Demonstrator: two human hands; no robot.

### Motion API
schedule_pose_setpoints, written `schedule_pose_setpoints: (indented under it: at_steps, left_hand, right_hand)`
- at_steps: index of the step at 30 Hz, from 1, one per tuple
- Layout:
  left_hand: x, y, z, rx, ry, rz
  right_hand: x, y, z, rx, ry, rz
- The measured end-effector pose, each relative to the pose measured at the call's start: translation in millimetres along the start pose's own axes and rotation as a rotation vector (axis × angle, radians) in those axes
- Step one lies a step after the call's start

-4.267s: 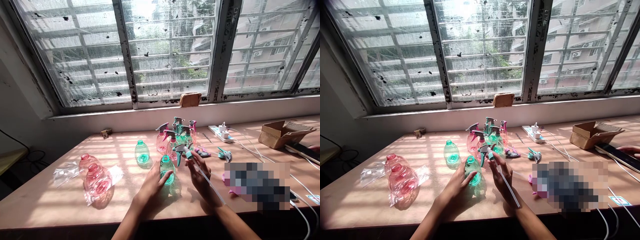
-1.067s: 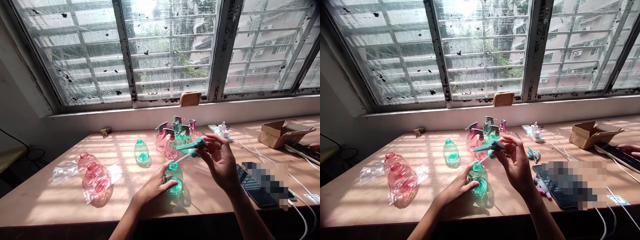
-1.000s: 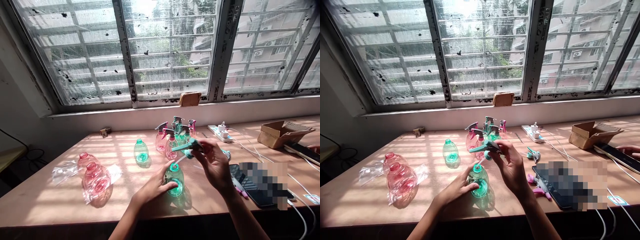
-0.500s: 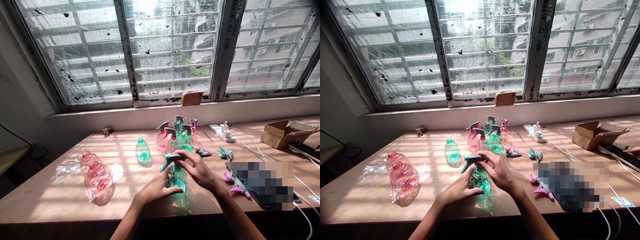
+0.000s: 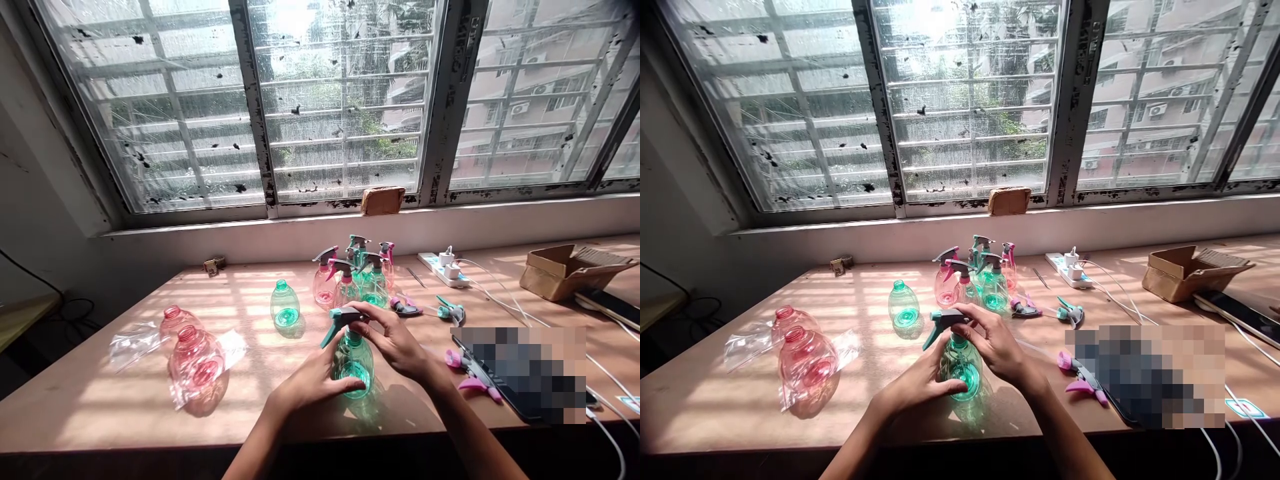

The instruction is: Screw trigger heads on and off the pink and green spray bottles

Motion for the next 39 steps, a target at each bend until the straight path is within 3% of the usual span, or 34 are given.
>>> schedule_pose_setpoints:
  at_steps: [14,29,39]
  left_hand:
    - [-1.5,0.0,-4.6,0.096,0.02,-0.002]
    - [-1.0,1.5,-1.2,0.002,0.011,-0.008]
    - [-1.4,3.5,-4.8,0.026,0.045,0.005]
  right_hand:
    - [0.2,0.7,-7.3,0.028,0.009,-0.057]
    - [-0.7,8.5,9.3,-0.038,0.087,0.111]
    - [-1.1,1.2,2.7,-0.006,0.066,0.074]
Point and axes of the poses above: each hand's wrist, its own y-axis away from the middle knuckle, its own x-axis out of the palm, z = x × y, the point moved 4 cm from there along -y, towards the middle knuckle, and after that the axes turned 9 degrees about z, right-handed, at the moved point
